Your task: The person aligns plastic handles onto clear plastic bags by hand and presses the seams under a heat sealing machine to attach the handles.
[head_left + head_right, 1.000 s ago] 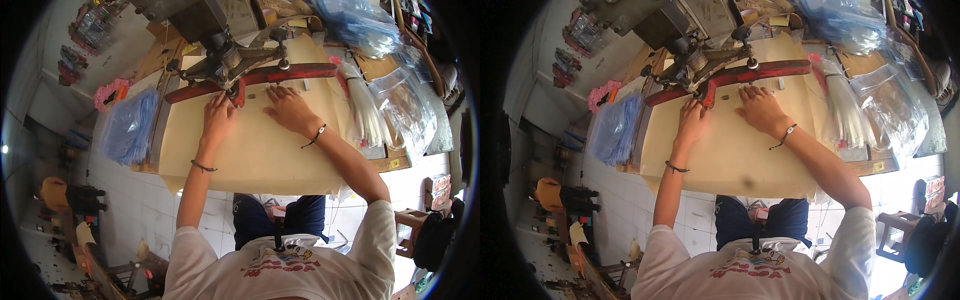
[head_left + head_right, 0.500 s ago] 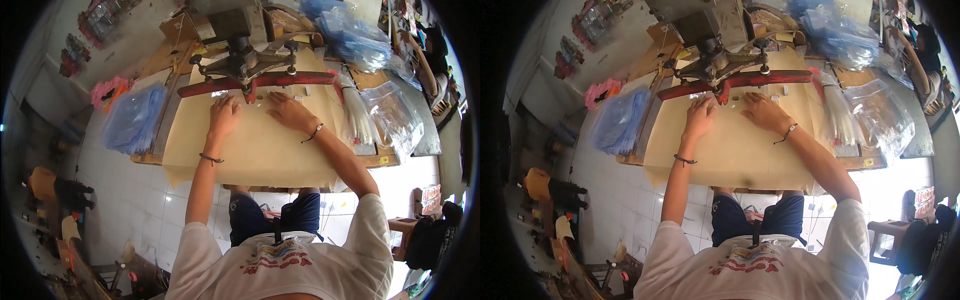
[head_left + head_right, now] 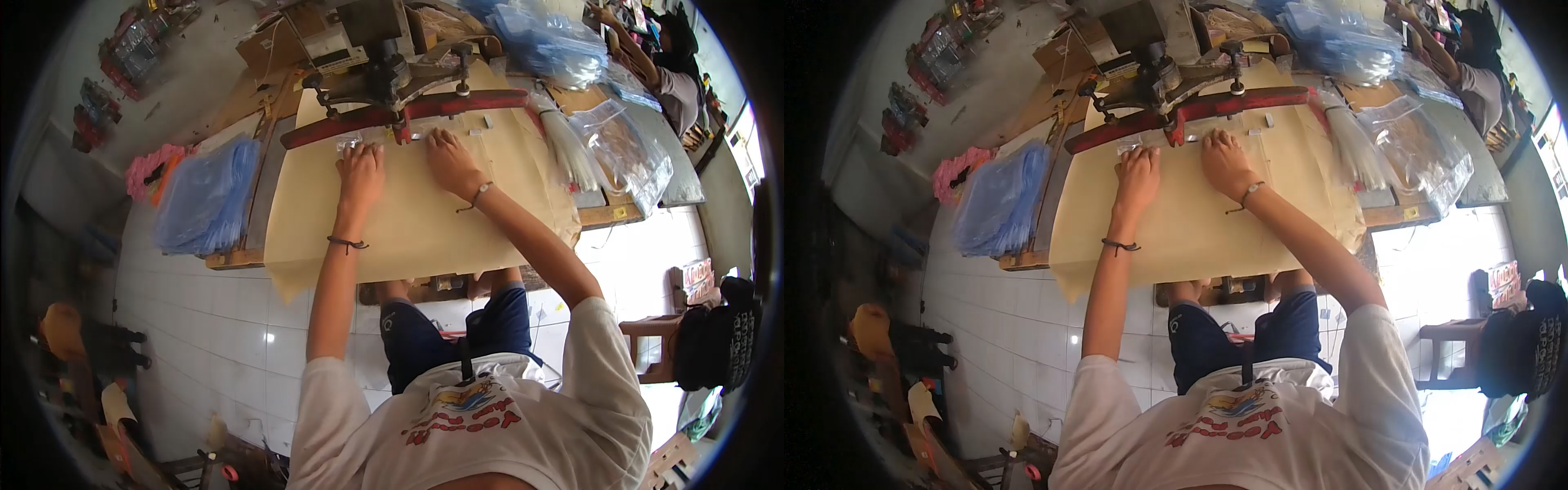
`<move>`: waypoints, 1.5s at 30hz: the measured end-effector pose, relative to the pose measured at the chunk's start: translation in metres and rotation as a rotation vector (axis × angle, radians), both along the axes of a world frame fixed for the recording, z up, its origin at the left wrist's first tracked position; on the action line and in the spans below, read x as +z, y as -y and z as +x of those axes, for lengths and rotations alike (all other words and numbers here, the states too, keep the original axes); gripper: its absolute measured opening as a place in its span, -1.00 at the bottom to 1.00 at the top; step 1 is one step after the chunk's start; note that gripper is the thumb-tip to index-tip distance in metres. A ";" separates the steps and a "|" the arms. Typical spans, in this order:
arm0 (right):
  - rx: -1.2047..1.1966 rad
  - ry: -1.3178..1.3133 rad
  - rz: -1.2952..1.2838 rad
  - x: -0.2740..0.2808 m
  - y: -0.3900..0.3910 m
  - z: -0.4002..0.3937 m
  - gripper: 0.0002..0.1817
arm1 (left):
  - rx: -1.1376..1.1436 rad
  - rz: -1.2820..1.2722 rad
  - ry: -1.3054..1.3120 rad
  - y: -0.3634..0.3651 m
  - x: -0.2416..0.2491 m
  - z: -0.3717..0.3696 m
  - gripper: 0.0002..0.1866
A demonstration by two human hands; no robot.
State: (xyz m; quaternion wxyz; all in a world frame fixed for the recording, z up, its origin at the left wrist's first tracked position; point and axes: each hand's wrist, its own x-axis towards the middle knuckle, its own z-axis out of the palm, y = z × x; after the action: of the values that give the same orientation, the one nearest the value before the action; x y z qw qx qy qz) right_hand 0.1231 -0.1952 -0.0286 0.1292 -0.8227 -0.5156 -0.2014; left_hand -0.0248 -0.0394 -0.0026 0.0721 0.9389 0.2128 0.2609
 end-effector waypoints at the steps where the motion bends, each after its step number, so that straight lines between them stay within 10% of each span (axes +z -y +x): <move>1: -0.026 -0.012 -0.006 -0.003 -0.005 -0.003 -0.53 | -0.010 -0.003 0.019 -0.002 -0.003 -0.001 -0.55; 9: -0.065 0.173 -0.179 -0.008 -0.034 0.013 -0.40 | -0.006 -0.047 0.036 -0.005 0.003 -0.004 -0.54; 15: 0.104 -0.304 0.141 0.013 -0.021 0.003 -0.42 | 0.044 -0.063 0.031 -0.011 -0.001 -0.003 -0.55; 28: 0.451 -0.203 0.151 0.014 -0.027 0.013 -0.44 | 0.167 -0.035 -0.060 -0.025 -0.017 -0.006 -0.40; 34: 0.310 0.077 -0.315 0.020 -0.045 0.007 -0.54 | 0.261 -0.023 -0.158 -0.018 -0.009 -0.009 -0.33; 45: 0.335 -0.029 -0.070 0.004 -0.058 0.004 -0.57 | 0.204 0.121 -0.160 0.009 -0.012 -0.034 -0.38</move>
State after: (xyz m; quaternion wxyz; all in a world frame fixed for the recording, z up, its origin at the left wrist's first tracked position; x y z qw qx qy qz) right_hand 0.1270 -0.1369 -0.0245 0.1395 -0.7321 -0.6503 -0.1470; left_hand -0.0591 -0.0486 -0.0148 -0.0287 0.9327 0.2962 0.2035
